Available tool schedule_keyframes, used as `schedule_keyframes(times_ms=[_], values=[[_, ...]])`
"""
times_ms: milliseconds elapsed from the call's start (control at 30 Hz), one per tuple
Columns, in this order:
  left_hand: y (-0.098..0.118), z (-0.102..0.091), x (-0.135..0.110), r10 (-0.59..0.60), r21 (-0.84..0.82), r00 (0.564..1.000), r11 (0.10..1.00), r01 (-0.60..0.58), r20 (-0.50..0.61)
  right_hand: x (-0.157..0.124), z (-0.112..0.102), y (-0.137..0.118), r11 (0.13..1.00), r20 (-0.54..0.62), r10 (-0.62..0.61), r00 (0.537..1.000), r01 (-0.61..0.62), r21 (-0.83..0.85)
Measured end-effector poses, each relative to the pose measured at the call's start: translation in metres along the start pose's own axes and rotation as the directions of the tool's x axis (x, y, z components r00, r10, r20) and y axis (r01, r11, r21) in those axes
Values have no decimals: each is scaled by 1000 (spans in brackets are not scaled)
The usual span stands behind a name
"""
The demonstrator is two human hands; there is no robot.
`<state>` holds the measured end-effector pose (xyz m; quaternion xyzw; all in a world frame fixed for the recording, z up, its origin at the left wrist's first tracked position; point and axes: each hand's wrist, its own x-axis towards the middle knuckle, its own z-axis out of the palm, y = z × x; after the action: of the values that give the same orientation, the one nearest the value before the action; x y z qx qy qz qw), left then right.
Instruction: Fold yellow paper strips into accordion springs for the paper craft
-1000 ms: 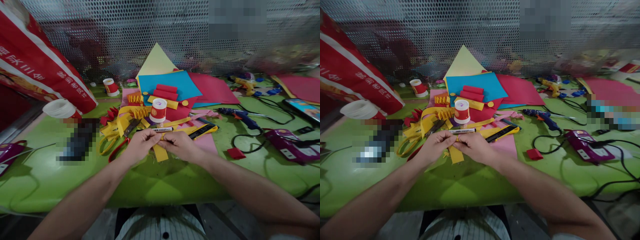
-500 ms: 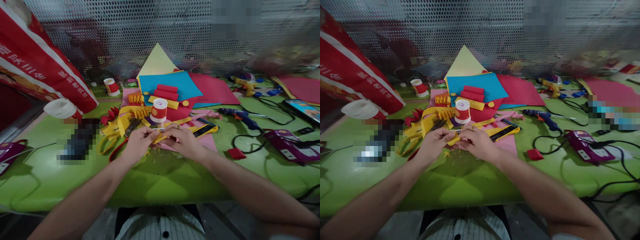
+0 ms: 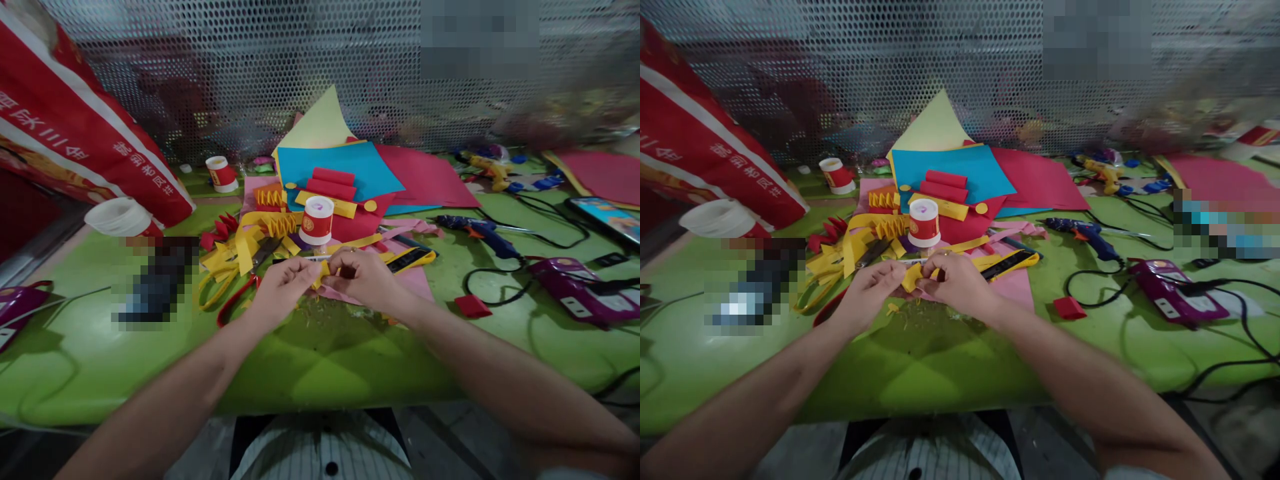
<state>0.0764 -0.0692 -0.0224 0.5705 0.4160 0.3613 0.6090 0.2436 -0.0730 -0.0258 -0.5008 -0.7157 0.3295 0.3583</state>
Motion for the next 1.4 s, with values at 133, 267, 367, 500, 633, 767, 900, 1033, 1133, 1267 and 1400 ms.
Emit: schedule_keyframes(times_ms=[133,267,367,500,633,767,900,1033,1133,1267,1400], values=[[0,1,1,40,122,999,992,-37,-24,0,0,1,996,-26,42,999,-40,75],[1,2,1,20,125,1000,992,-18,-17,0,1,6,973,7,100,995,-100,209],[2,1,2,27,55,1000,998,-27,-14,0,0,6,969,47,85,995,-94,230],[3,-1,2,54,-19,998,998,-54,13,0,-3,1,995,198,25,980,-43,85],[5,3,-1,12,-18,1000,1000,-12,27,-2,-3,0,995,226,-44,973,63,-77],[6,9,-4,-41,10,998,999,41,51,-4,1,3,969,137,-100,986,128,-210],[8,10,-4,-65,-27,994,997,68,91,-6,5,3,952,81,-215,973,228,-206],[8,6,-3,-79,-23,983,996,84,166,-7,6,0,953,47,-245,968,249,-172],[7,5,-3,-53,21,983,999,50,174,-6,6,-2,969,39,-213,976,216,-121],[7,5,-5,-13,24,988,1000,10,153,-6,4,-1,986,46,-163,985,165,-34],[7,5,-5,10,-15,989,1000,-7,148,-6,3,0,987,139,-160,977,154,56]])
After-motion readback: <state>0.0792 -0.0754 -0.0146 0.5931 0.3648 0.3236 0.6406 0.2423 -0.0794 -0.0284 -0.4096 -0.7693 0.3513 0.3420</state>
